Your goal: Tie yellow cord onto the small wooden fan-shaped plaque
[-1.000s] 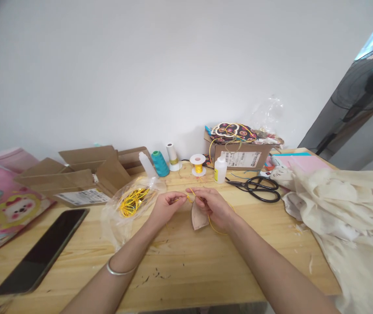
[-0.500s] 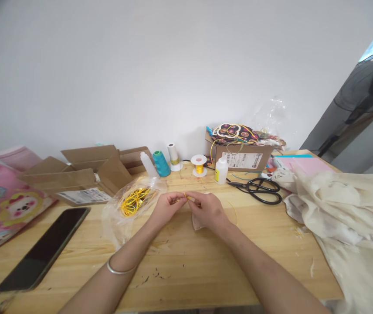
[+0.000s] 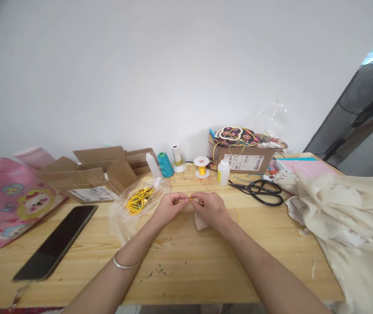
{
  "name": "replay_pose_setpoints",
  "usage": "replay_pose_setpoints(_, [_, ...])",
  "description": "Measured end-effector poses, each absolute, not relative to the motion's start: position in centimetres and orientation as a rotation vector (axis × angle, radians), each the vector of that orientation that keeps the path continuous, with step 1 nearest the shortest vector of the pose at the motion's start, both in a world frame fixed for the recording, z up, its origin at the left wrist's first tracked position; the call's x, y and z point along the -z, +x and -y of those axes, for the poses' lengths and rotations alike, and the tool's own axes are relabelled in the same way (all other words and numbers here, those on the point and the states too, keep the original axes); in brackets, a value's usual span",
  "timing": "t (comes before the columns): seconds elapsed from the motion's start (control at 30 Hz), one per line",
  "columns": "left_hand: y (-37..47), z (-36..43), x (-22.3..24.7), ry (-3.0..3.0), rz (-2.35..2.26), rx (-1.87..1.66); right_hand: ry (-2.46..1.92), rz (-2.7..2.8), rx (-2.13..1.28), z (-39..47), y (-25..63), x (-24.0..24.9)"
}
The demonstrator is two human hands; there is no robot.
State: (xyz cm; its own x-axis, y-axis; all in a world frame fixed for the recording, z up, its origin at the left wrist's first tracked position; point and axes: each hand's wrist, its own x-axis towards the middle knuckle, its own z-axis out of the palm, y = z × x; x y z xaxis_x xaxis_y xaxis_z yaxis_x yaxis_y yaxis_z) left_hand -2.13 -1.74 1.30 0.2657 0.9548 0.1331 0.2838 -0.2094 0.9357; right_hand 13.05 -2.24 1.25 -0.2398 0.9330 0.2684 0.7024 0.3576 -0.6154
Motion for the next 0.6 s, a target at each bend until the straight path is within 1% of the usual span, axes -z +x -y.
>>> replay_pose_setpoints(0.13, [-1.96, 1.80, -1.27, 1.615, -1.111, -0.971, -1.401, 2.014, -0.479, 2.34, 13.01, -1.30])
replay_pose_setpoints(0.37, [-1.78, 1.71, -1.23, 1.516, -1.176, -1.035, -1.393, 2.034, -0.416, 2.51, 12.91, -1.34])
replay_pose_setpoints(0.6, [-1.61, 2.04, -1.51, 1.311, -1.178, -1.016, -1.270, 1.990, -0.342, 2.41, 12.84, -1.44])
